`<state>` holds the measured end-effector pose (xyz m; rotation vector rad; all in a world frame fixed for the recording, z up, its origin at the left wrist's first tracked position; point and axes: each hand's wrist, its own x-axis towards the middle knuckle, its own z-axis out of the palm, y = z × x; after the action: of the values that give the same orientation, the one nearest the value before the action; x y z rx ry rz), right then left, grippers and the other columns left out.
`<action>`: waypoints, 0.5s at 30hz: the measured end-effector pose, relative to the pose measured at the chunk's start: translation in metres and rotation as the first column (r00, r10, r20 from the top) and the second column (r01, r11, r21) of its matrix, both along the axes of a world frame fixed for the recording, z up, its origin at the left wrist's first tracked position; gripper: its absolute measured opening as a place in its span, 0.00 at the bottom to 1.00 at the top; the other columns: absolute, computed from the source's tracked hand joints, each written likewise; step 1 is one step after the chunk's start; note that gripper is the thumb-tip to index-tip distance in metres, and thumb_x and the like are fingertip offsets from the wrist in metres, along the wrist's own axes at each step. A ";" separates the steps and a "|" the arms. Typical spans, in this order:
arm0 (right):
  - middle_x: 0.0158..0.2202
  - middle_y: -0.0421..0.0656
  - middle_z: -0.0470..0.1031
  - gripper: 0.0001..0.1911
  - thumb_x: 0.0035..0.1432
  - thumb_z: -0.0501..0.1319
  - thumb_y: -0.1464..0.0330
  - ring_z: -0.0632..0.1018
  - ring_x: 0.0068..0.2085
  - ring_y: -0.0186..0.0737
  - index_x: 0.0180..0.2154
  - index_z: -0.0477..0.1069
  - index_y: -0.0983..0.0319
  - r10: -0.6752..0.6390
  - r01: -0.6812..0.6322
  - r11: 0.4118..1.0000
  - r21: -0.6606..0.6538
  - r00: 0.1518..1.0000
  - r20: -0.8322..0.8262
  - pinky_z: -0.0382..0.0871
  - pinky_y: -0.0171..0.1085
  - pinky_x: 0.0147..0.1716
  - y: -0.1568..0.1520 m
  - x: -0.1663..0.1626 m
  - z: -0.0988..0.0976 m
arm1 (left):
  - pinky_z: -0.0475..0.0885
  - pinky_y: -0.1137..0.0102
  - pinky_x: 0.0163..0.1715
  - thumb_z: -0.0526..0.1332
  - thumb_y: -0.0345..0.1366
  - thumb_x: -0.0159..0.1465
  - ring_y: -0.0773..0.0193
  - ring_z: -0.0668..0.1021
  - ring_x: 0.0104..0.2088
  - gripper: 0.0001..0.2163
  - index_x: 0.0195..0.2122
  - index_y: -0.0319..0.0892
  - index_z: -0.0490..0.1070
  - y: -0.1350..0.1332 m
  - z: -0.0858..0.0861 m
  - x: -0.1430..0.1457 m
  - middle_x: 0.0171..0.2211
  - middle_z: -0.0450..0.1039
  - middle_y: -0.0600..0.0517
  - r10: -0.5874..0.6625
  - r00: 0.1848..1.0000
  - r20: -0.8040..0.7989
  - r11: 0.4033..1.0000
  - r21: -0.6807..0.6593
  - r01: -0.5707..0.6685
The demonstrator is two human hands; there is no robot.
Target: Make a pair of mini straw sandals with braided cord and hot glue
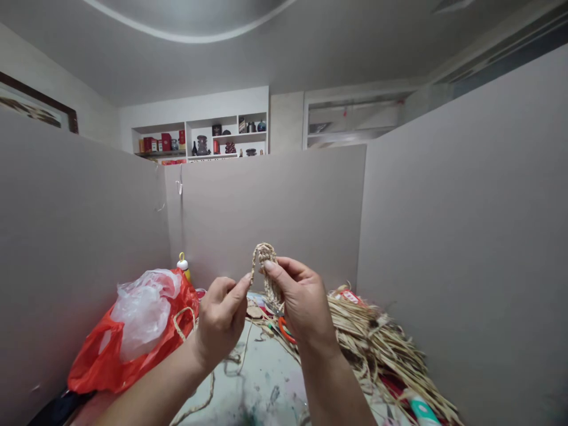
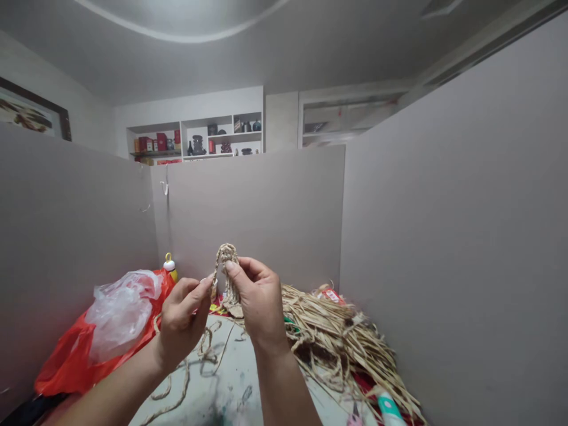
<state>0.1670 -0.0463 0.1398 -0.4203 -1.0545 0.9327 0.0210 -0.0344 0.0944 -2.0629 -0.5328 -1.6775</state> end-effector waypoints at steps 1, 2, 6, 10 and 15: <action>0.27 0.39 0.80 0.06 0.47 0.71 0.66 0.75 0.27 0.34 0.29 0.80 0.61 0.009 -0.009 1.000 -0.001 1.000 -0.018 0.69 0.34 0.29 0.000 -0.001 0.000 | 0.74 0.70 0.33 0.57 0.21 0.63 0.64 0.73 0.34 0.27 0.62 0.44 0.63 0.000 -0.002 0.001 0.34 0.69 0.48 0.037 0.999 -0.028 0.999 0.025 -0.037; 0.27 0.39 0.80 0.06 0.47 0.71 0.66 0.75 0.27 0.35 0.29 0.80 0.61 0.016 -0.016 1.000 -0.002 0.999 -0.035 0.70 0.34 0.29 0.000 -0.002 0.000 | 0.75 0.69 0.34 0.57 0.21 0.63 0.63 0.74 0.35 0.28 0.64 0.44 0.60 0.000 -0.003 0.002 0.36 0.70 0.47 0.067 0.996 -0.051 0.997 0.040 -0.065; 0.25 0.39 0.78 0.07 0.47 0.71 0.65 0.75 0.26 0.35 0.28 0.78 0.61 0.029 -0.030 1.000 -0.008 0.996 -0.084 0.70 0.34 0.28 0.002 -0.005 -0.001 | 0.77 0.68 0.40 0.54 0.21 0.64 0.60 0.76 0.41 0.30 0.68 0.41 0.52 -0.003 -0.005 0.006 0.41 0.71 0.42 0.112 0.986 -0.123 0.992 0.065 -0.105; 0.25 0.38 0.77 0.07 0.46 0.71 0.65 0.73 0.25 0.34 0.28 0.78 0.61 0.018 -0.019 1.000 -0.013 0.995 -0.099 0.69 0.33 0.27 0.004 -0.006 -0.003 | 0.78 0.66 0.41 0.54 0.21 0.64 0.58 0.77 0.44 0.29 0.67 0.39 0.54 -0.005 -0.005 0.008 0.43 0.72 0.39 0.102 0.984 -0.143 0.994 0.058 -0.095; 0.25 0.38 0.76 0.08 0.46 0.71 0.65 0.72 0.26 0.34 0.28 0.77 0.62 -0.029 0.028 1.000 -0.012 0.993 -0.118 0.67 0.33 0.27 0.006 -0.008 -0.004 | 0.79 0.66 0.42 0.57 0.22 0.64 0.57 0.81 0.43 0.25 0.62 0.36 0.60 -0.007 -0.007 0.011 0.43 0.78 0.38 0.095 0.986 -0.136 0.991 0.109 -0.080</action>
<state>0.1592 -0.0400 0.1358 -0.3832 -0.9335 0.9271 0.0325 -0.0410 0.0873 -2.0344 -0.4739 -1.4656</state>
